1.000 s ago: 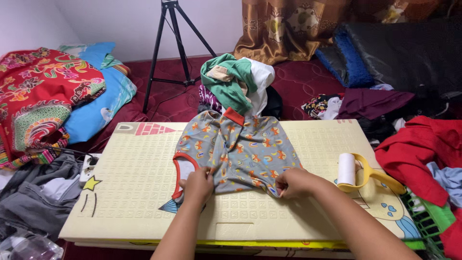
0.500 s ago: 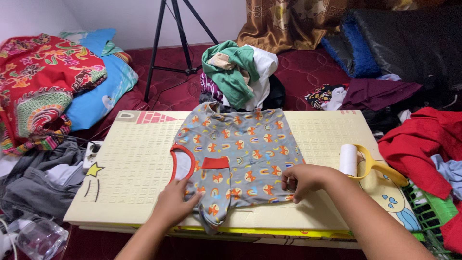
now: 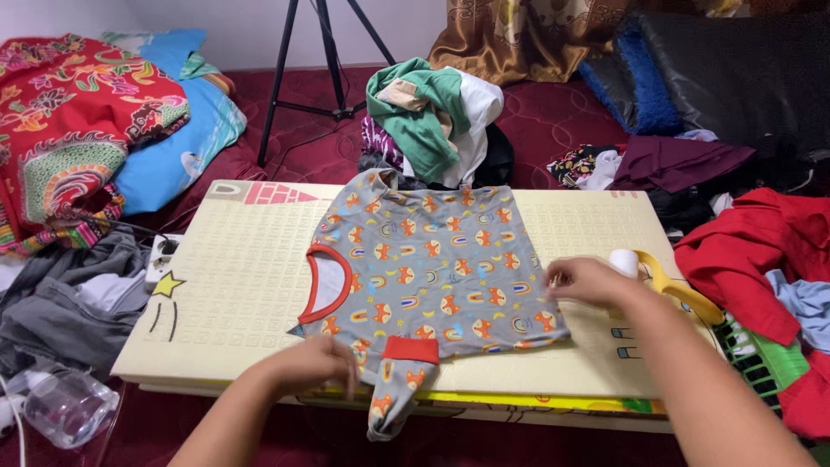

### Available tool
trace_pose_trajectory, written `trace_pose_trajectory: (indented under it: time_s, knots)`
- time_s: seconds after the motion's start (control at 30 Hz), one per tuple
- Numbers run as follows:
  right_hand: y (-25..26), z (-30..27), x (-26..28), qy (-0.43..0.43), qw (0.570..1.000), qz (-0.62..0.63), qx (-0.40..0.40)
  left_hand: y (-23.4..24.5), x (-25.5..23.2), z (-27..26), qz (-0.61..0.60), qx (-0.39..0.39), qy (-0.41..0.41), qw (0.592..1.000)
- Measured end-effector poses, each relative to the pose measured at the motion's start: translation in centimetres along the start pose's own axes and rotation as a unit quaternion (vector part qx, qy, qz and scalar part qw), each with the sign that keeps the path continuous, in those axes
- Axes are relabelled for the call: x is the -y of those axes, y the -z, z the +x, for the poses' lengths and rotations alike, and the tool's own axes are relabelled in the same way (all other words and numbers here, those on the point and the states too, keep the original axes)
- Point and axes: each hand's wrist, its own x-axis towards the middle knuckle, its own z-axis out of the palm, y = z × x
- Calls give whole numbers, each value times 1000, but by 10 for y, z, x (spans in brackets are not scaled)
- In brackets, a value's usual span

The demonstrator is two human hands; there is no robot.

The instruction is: The person uses a lint roller to roll over a patterned onesie and then a light blue shirt laid on a yellow foam mat. The person smooths and repositions the garments between rolling passes. The garments remain on the mat at the end of the clip.

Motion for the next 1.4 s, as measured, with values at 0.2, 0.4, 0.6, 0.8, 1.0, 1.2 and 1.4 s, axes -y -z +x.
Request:
trace_pose_trajectory:
  time_s: [0.2,0.4,0.6,0.8,1.0,1.2,1.4]
  knots:
    - [29,-24,-101,-342,912,-135,-184,7,54,31,191,-408,100,887]
    - [17,-10,-176,-367,918,-109,-106,26,101,48,98,-367,90,920]
    - [22,-12,-76,-330,916,-203,-101,13,64,29,201,-320,116,919]
    - [-53,15,150,27,952,-154,-264,13,53,23,190,-213,123,950]
    - [-158,57,317,98,976,-84,-176,17,63,26,180,-197,121,956]
    - [-163,84,182,-3,984,80,-157,18,66,28,172,-184,116,961]
    - [-25,-22,-74,-176,966,-58,-181,16,66,18,118,-183,71,974]
